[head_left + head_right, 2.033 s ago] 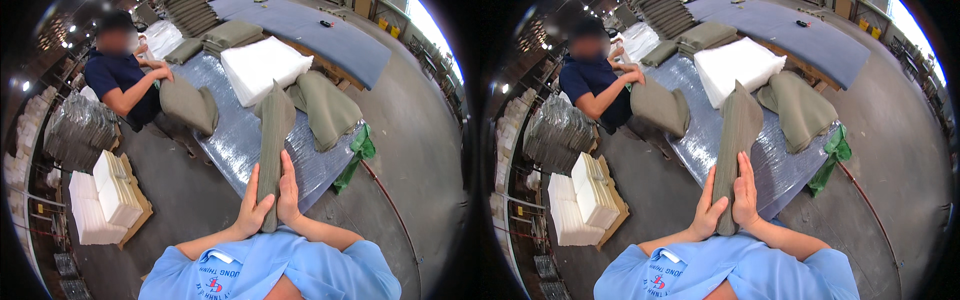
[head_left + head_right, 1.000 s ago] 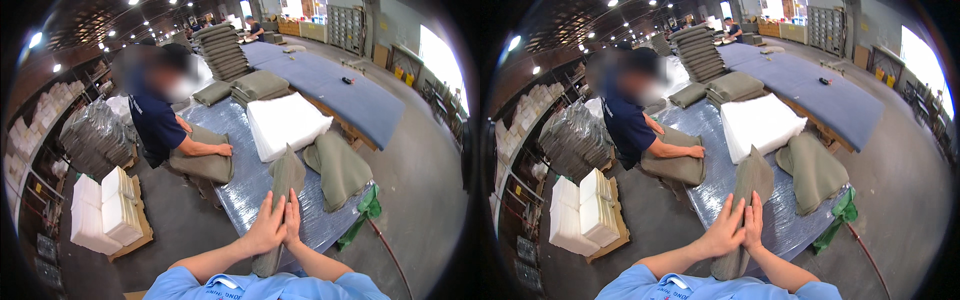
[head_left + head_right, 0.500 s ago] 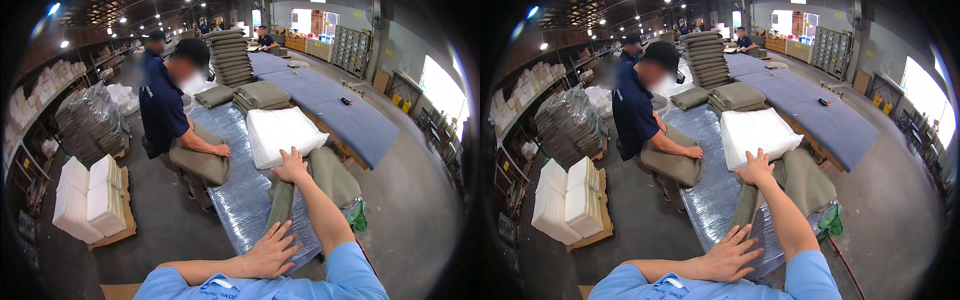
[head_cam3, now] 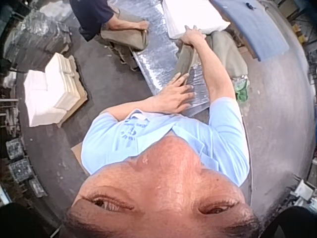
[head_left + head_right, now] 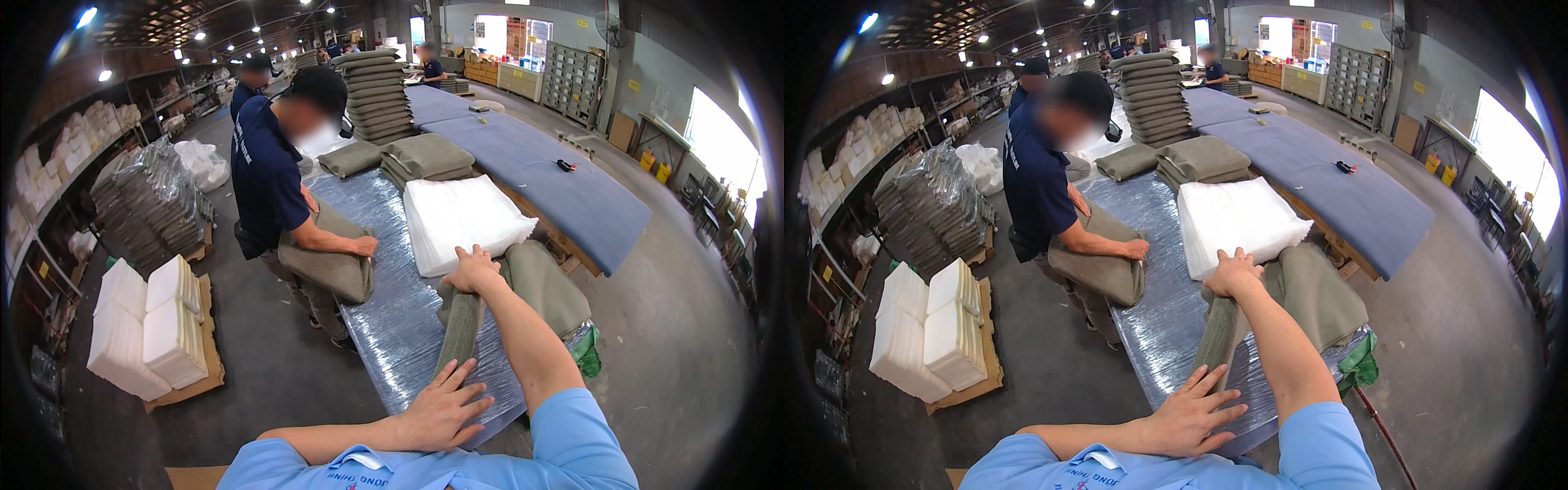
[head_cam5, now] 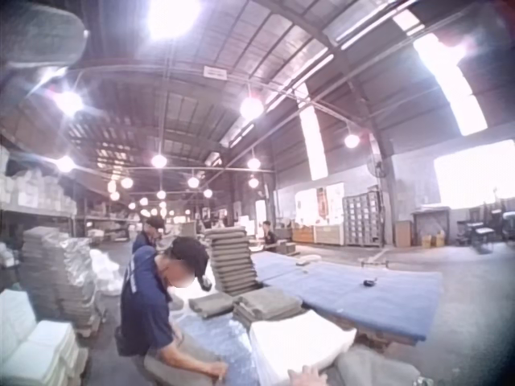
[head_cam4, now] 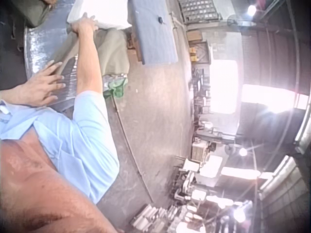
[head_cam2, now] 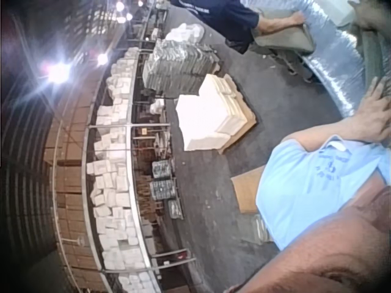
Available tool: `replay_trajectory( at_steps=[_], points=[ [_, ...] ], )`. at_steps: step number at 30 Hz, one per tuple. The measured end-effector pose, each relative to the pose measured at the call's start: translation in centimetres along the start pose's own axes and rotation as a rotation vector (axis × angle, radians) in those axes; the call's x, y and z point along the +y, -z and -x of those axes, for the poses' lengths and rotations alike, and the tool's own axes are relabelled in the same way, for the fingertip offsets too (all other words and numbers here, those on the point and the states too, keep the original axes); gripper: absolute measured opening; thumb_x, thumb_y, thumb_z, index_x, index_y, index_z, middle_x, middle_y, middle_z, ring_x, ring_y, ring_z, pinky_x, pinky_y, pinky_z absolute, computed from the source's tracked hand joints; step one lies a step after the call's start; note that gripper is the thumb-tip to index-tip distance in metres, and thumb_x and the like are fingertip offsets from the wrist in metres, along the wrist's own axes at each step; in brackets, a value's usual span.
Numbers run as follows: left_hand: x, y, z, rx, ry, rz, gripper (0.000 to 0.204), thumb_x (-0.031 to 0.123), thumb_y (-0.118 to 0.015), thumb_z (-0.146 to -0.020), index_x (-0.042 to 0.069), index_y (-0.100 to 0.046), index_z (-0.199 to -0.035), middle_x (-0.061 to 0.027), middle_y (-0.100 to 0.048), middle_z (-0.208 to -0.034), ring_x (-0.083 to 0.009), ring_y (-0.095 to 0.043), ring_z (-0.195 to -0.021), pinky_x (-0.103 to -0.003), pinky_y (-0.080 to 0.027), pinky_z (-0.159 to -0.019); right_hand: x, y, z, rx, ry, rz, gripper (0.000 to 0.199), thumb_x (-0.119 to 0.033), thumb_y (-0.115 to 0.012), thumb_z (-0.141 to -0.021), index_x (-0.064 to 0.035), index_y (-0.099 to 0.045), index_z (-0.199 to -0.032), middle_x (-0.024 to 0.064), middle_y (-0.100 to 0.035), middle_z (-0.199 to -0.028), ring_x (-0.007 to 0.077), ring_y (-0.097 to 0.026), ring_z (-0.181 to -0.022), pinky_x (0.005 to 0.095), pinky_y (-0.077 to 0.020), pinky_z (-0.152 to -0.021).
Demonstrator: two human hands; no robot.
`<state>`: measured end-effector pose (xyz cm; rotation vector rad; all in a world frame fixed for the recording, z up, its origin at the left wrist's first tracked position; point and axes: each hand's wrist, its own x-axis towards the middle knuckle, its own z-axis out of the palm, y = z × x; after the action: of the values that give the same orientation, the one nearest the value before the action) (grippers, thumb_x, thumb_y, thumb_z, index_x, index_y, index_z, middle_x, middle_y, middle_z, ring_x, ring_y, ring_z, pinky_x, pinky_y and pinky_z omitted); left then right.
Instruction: The person inserts white foam inserts into green fabric pillow covers on a long table. They repeatedly open the cover, place the foam inside, and smooth the cover to fit the insert. A coworker performs the same task across the table.
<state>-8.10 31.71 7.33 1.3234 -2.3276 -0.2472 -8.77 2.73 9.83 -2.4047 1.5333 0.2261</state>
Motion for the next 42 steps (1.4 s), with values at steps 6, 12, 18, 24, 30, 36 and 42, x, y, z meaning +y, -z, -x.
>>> replay_trajectory(
  at_steps=[6,12,18,24,30,36,42],
  points=[
    [-0.2,0.0,0.0,0.017,-0.004,0.001,0.048,0.045,-0.061,-0.100,0.014,-0.068,-0.136,-0.0143,-0.061,-0.141,-0.0460,-0.032,-0.151,-0.063,-0.021,-0.124,0.0,0.0,-0.4,-0.016,-0.005,-0.005,0.089,-0.052,-0.076,-0.086,-0.0210,-0.039,-0.160,0.0165,-0.039,-0.161,0.0387,-0.039,-0.148,0.0583,-0.0391,-0.116],
    [-0.3,-0.2,0.1,0.102,0.004,0.019,0.042,0.040,-0.065,-0.098,0.014,-0.071,-0.130,-0.0105,-0.066,-0.134,-0.0431,-0.038,-0.148,-0.060,-0.024,-0.124,-0.4,0.0,-1.0,-0.053,-0.014,-0.032,0.080,-0.048,-0.076,-0.087,-0.0185,-0.046,-0.155,0.0152,-0.045,-0.157,0.0393,-0.043,-0.145,0.0607,-0.0394,-0.114],
    [0.3,-0.9,1.1,0.204,0.027,0.092,0.031,0.029,-0.072,-0.093,0.014,-0.076,-0.120,-0.0044,-0.073,-0.120,-0.0366,-0.050,-0.141,-0.056,-0.028,-0.124,-0.8,-0.1,-1.9,-0.072,-0.029,-0.054,0.078,-0.043,-0.079,-0.085,-0.0163,-0.051,-0.153,0.0144,-0.050,-0.154,0.0397,-0.050,-0.142,0.0620,-0.0425,-0.112],
    [0.3,-0.7,1.0,0.313,0.045,0.146,0.027,0.023,-0.074,-0.088,0.014,-0.079,-0.112,-0.0014,-0.075,-0.106,-0.0344,-0.057,-0.134,-0.054,-0.035,-0.121,-1.5,-0.4,-3.7,-0.101,-0.006,-0.065,0.067,-0.039,-0.080,-0.084,-0.0117,-0.062,-0.143,0.0143,-0.062,-0.144,0.0392,-0.058,-0.135,0.0609,-0.0453,-0.109],
    [-0.2,-0.5,-0.1,0.398,0.050,0.176,0.028,0.018,-0.074,-0.082,0.013,-0.080,-0.109,-0.0022,-0.075,-0.095,-0.0341,-0.065,-0.122,-0.052,-0.038,-0.118,-2.2,-0.5,-6.5,-0.145,0.003,-0.050,0.061,-0.040,-0.080,-0.086,-0.0112,-0.067,-0.138,0.0129,-0.063,-0.144,0.0364,-0.059,-0.134,0.0563,-0.0471,-0.108],
    [-1.6,-0.1,-2.8,0.495,0.014,0.220,0.030,0.015,-0.073,-0.078,0.011,-0.080,-0.106,-0.0027,-0.071,-0.085,-0.0326,-0.068,-0.110,-0.051,-0.040,-0.115,-1.4,0.2,-9.9,-0.223,0.069,0.014,0.056,-0.041,-0.081,-0.086,-0.0076,-0.072,-0.130,0.0136,-0.066,-0.141,0.0318,-0.061,-0.132,0.0410,-0.0490,-0.109],
    [-2.8,0.7,-5.2,0.523,0.022,0.231,0.030,0.014,-0.073,-0.076,0.010,-0.080,-0.105,-0.0022,-0.070,-0.082,-0.0318,-0.068,-0.107,-0.050,-0.039,-0.115,-1.2,0.1,-12.6,-0.270,0.107,0.022,0.056,-0.041,-0.082,-0.086,-0.0072,-0.073,-0.129,0.0157,-0.067,-0.139,0.0344,-0.061,-0.131,0.0432,-0.0482,-0.109]
  ],
)
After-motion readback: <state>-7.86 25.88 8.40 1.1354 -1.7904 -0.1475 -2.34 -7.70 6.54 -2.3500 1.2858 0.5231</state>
